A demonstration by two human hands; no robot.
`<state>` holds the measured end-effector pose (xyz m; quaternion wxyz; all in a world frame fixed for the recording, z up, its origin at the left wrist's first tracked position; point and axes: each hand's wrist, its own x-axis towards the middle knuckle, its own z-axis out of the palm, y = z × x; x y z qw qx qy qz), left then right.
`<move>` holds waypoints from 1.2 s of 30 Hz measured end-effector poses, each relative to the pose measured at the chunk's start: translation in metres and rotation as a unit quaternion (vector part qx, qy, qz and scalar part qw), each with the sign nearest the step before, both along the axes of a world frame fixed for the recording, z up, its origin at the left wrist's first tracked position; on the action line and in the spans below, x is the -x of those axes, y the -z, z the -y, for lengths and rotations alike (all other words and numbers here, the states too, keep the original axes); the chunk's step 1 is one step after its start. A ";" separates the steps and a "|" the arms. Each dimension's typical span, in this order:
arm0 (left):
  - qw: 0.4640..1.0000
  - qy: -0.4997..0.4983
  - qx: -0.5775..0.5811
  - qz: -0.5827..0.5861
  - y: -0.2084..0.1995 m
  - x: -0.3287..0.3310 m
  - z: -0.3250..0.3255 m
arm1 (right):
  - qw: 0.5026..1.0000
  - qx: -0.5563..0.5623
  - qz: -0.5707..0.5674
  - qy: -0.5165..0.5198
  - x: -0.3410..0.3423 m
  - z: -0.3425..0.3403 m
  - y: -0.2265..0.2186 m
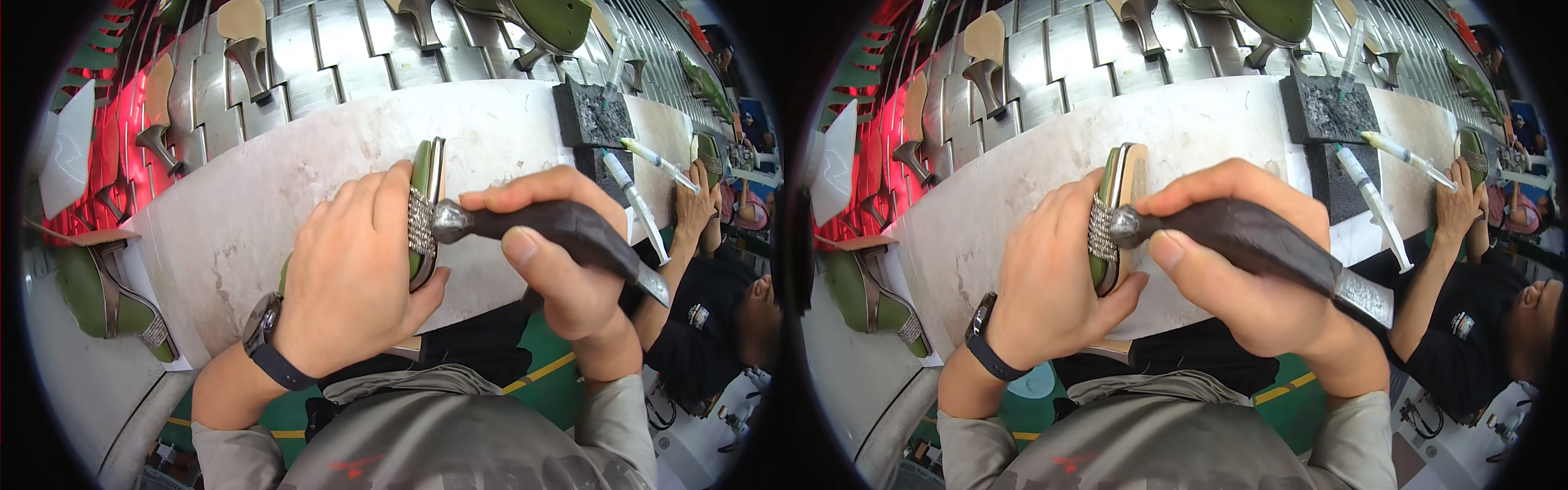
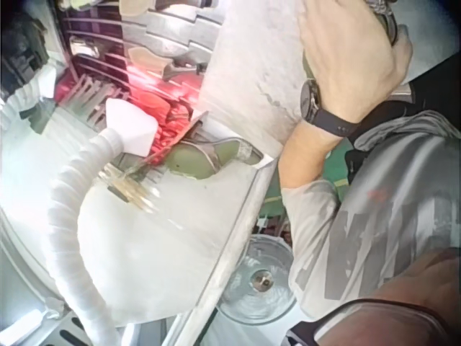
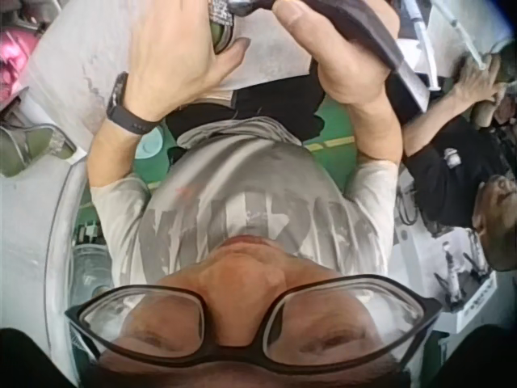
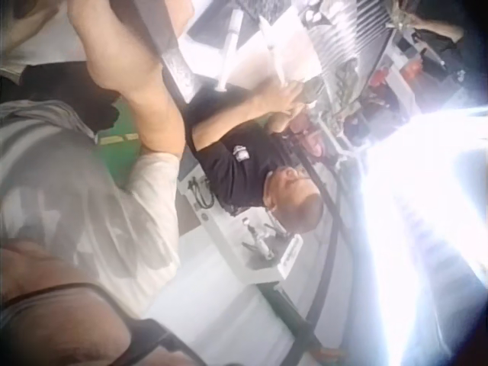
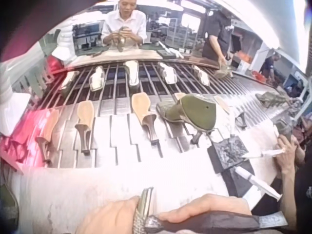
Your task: The person attaches outsoles to high-heeled shoes on lasts by hand, applies adhesive along the edges with a syringe, hammers around the soles with a hammer, and touches a smartwatch.
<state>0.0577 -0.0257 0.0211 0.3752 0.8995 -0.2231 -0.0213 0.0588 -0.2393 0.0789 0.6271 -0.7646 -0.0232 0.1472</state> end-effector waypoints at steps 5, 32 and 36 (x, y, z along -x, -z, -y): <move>1.000 0.005 -0.016 0.025 0.000 0.000 -0.002 | 0.986 -0.007 0.166 -0.011 -0.038 0.002 0.024; 0.938 -0.038 0.273 0.213 -0.058 0.039 0.000 | 0.899 0.037 0.403 -0.167 0.070 -0.020 -0.082; 0.933 -0.024 0.313 0.176 -0.061 0.046 0.002 | 0.915 0.050 0.368 -0.157 0.062 -0.022 -0.100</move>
